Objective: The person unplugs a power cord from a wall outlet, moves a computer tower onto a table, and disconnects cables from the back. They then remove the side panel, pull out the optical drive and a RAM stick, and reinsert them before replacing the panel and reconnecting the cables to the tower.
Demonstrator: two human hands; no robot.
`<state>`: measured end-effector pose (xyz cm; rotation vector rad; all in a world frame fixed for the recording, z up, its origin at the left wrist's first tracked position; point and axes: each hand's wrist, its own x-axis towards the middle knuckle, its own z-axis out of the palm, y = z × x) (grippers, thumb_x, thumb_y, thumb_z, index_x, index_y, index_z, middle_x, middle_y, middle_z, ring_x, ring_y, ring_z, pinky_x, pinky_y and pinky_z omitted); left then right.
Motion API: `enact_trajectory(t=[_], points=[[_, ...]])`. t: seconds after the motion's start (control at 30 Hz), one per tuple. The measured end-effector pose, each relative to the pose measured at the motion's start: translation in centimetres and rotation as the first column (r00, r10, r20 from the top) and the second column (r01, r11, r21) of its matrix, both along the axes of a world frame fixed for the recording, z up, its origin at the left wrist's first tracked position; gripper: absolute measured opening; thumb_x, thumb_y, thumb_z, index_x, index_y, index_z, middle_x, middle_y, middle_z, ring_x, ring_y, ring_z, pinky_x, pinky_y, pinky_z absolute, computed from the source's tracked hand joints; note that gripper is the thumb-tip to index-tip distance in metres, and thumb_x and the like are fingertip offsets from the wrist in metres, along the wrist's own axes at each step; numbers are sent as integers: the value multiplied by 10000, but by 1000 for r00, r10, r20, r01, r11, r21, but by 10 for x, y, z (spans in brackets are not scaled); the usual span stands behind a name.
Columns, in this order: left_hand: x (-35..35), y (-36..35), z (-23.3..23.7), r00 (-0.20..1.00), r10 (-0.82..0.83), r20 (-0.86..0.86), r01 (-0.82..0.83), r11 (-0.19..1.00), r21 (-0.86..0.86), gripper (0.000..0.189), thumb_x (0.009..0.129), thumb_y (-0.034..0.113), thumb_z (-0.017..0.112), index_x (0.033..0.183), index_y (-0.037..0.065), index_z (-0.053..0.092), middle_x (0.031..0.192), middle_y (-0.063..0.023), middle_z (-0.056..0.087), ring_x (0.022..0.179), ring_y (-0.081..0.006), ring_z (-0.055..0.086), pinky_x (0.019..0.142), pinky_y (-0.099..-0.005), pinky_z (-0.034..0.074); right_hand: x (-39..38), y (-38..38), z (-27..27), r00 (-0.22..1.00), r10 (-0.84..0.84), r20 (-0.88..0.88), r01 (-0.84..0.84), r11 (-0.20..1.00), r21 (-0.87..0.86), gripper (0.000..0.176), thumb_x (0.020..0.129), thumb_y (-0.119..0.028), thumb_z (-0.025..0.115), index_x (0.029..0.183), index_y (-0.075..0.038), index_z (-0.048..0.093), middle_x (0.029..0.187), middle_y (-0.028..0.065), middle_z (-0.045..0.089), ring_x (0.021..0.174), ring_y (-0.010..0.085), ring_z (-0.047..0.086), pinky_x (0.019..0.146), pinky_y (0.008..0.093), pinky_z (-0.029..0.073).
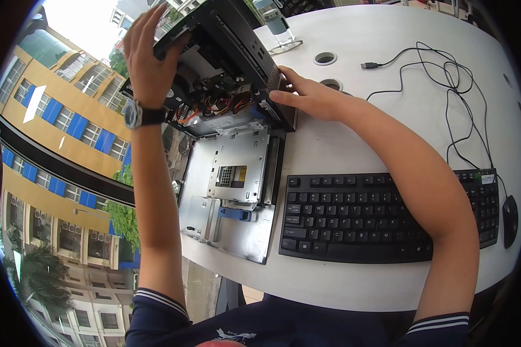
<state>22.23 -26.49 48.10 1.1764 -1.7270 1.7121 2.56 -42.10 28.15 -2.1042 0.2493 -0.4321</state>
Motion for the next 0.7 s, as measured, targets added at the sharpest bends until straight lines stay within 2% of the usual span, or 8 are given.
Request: enact_trajectory(t=[0.07, 0.13, 0.17, 0.2, 0.3, 0.4, 0.5, 0.7], points=[[-23, 5, -12, 976, -212, 57, 215, 976, -46, 372, 834, 166, 820, 1188, 106, 721, 950, -91, 756, 787, -207, 715, 698, -341, 547, -1, 0, 0, 1000, -2, 7, 2, 1000, 8, 1079, 913, -807, 482, 1632, -71, 160, 1530, 305, 442, 1437, 409, 437, 1177, 460, 356], [-26, 23, -50, 923, -347, -168, 362, 930, 66, 319, 843, 164, 835, 1120, 49, 724, 951, -100, 750, 794, -172, 704, 701, -320, 538, -1, -1, 0, 1000, -12, 19, 12, 1000, 3, 1089, 910, -808, 488, 1629, -57, 164, 1530, 305, 442, 1439, 406, 435, 1179, 451, 357], [-20, 29, -64, 907, -160, -389, 277, 923, 266, 280, 846, 159, 836, 1083, 45, 739, 907, -96, 746, 770, -154, 698, 682, -303, 533, -1, 0, 0, 1000, -10, 19, 10, 1000, -3, 1095, 908, -809, 491, 1627, -50, 167, 1530, 306, 441, 1440, 405, 435, 1180, 446, 358], [-13, 33, -77, 835, 79, -545, 222, 858, 464, 242, 849, 154, 837, 1046, 40, 754, 863, -92, 741, 746, -137, 692, 663, -286, 528, -3, 1, 0, 1000, -11, 21, 11, 1000, 7, 1093, 910, -806, 492, 1625, -44, 170, 1532, 305, 440, 1442, 402, 433, 1181, 442, 356], [1, 22, -107, 588, 432, -684, 248, 709, 661, 206, 856, 180, 833, 952, 11, 766, 748, -65, 711, 657, -115, 665, 611, -264, 514, -6, 4, 6, 1000, 1, 25, -2, 1000, 11, 1090, 913, -798, 497, 1620, -33, 177, 1536, 302, 437, 1447, 393, 429, 1186, 431, 352], [22, 7, -120, 554, 335, -762, 323, 757, 568, 208, 890, 192, 805, 913, -11, 764, 678, -42, 683, 553, -96, 623, 528, -257, 484, -7, 4, 7, 999, 8, 39, -8, 1000, -3, 1061, 927, -781, 494, 1627, -55, 166, 1527, 294, 451, 1441, 390, 437, 1185, 435, 351], [34, 0, -116, 353, 459, -815, 431, 694, 577, 225, 910, 203, 790, 899, -18, 757, 694, -47, 691, 502, -79, 600, 467, -235, 448, -4, 2, 4, 999, 3, 42, -2, 1000, -24, 1010, 950, -757, 482, 1642, -106, 139, 1508, 284, 476, 1427, 393, 454, 1179, 449, 353], [42, -9, -116, 187, 480, -857, 574, 654, 492, 210, 917, 178, 778, 845, -15, 739, 694, -50, 690, 462, -76, 586, 416, -215, 417, -3, 6, 2, 999, -1, 54, 1, 1000, 1, 1082, 924, -793, 478, 1627, -41, 144, 1525, 304, 448, 1434, 392, 445, 1182, 431, 353]])
